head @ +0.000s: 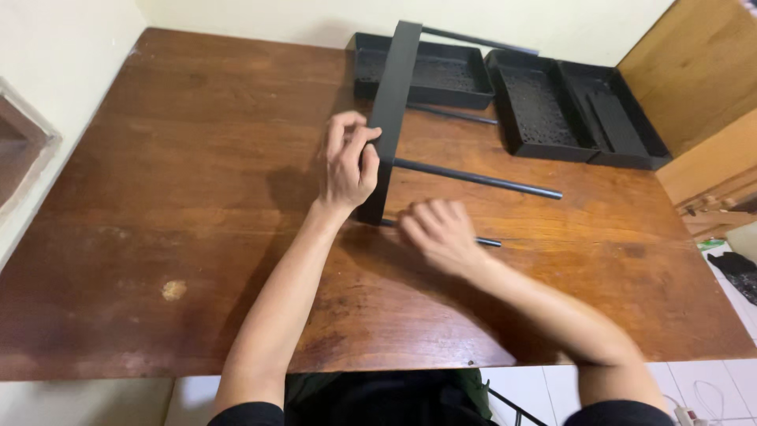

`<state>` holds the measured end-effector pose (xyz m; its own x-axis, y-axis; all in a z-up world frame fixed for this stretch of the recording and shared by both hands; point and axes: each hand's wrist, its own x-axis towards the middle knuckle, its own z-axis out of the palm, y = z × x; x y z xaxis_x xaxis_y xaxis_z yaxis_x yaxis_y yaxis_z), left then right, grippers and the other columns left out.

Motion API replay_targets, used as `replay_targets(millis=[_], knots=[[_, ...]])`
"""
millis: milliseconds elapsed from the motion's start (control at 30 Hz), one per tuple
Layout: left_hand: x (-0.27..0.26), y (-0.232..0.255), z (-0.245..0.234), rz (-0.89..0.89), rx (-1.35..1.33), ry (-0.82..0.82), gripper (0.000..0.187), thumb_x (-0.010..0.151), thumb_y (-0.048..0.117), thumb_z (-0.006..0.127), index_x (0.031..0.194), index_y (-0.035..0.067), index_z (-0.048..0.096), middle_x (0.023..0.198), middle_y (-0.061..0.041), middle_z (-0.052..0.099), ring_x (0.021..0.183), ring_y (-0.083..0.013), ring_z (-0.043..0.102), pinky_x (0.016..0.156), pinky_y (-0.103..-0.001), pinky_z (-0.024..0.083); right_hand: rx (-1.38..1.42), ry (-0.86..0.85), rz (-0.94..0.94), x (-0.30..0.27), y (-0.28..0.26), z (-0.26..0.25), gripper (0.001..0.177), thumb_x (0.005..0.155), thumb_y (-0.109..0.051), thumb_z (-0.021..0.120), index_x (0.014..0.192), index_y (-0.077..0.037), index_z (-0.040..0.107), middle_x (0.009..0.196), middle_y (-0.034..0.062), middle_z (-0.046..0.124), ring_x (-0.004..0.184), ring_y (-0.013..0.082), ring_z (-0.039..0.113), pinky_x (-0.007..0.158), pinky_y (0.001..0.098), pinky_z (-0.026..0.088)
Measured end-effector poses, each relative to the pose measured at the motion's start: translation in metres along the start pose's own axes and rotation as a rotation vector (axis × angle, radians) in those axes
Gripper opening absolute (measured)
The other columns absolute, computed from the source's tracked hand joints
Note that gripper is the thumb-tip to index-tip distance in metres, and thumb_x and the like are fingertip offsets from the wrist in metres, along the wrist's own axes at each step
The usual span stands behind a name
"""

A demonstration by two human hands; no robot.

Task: The person assembles a black plastic rack by inserting metal rods into the corners of perforated trays and stacking them. They align and secure each tray to form a multi-tiered structure on a wooden table.

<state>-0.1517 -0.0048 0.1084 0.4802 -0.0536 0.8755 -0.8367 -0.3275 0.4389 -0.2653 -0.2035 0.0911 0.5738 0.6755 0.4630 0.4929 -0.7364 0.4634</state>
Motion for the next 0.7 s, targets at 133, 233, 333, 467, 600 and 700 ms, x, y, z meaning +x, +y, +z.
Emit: replay_targets(millis=[133, 233, 333, 467, 600, 700], knots=[[0.008, -0.007, -0.002, 0.097, 0.033, -0.03, 0.026, 0.083, 0.001, 0.053, 0.101, 0.005, 0.072, 0.129, -0.016, 0.061, 0.127, -0.0365, 0.057, 0.107, -0.047, 0.05, -0.231, 0.193, 0.103, 0.006, 0.042, -0.042, 0.042, 0.098, -0.034, 0.064, 0.132, -0.008, 0.059, 0.12, 0.0146, 0.058, 0.11, 0.0298, 0.056, 0.095, 0.048, 0.044], [0.013, -0.012, 0.002, 0.111, -0.007, -0.109, 0.026, 0.083, -0.004, 0.052, 0.097, 0.005, 0.073, 0.131, -0.014, 0.066, 0.14, -0.0401, 0.052, 0.116, -0.049, 0.046, -0.081, -0.134, 0.136, 0.015, 0.064, -0.05, 0.045, 0.101, -0.032, 0.061, 0.138, -0.007, 0.059, 0.115, 0.0096, 0.062, 0.1, 0.0241, 0.057, 0.081, 0.0385, 0.046], [0.012, -0.009, 0.017, 0.023, -0.212, -0.1, 0.014, 0.089, -0.003, 0.054, 0.095, 0.001, 0.067, 0.126, -0.015, 0.07, 0.143, -0.0431, 0.051, 0.117, -0.05, 0.046, -0.067, -0.208, 0.072, 0.024, 0.068, -0.045, 0.039, 0.104, -0.03, 0.061, 0.132, -0.003, 0.059, 0.094, 0.0082, 0.062, 0.088, 0.0223, 0.062, 0.071, 0.0334, 0.051], [0.01, -0.007, 0.032, -0.001, -0.297, -0.048, 0.011, 0.091, -0.003, 0.053, 0.091, -0.001, 0.063, 0.115, -0.014, 0.074, 0.139, -0.0458, 0.055, 0.119, -0.051, 0.045, 0.183, -0.549, 0.29, 0.041, 0.073, -0.039, 0.03, 0.11, -0.037, 0.051, 0.102, -0.008, 0.057, 0.077, 0.01, 0.06, 0.066, 0.0267, 0.062, 0.057, 0.0409, 0.051], [0.009, -0.012, 0.029, -0.012, -0.355, -0.079, 0.015, 0.089, -0.006, 0.051, 0.093, -0.001, 0.065, 0.111, -0.013, 0.074, 0.136, -0.0438, 0.059, 0.115, -0.048, 0.05, 0.757, -0.693, 0.374, 0.066, 0.097, -0.042, 0.033, 0.107, -0.035, 0.046, 0.096, -0.007, 0.058, 0.06, 0.0176, 0.057, 0.057, 0.0334, 0.059, 0.055, 0.0445, 0.047], [0.012, -0.014, 0.025, 0.031, -0.346, -0.088, 0.019, 0.089, -0.008, 0.049, 0.091, 0.0, 0.065, 0.114, -0.013, 0.074, 0.137, -0.0426, 0.058, 0.118, -0.049, 0.047, 0.928, -0.747, 0.369, 0.077, 0.106, -0.045, 0.037, 0.107, -0.036, 0.045, 0.094, -0.005, 0.059, 0.061, 0.0182, 0.057, 0.056, 0.0329, 0.059, 0.054, 0.0423, 0.046]])
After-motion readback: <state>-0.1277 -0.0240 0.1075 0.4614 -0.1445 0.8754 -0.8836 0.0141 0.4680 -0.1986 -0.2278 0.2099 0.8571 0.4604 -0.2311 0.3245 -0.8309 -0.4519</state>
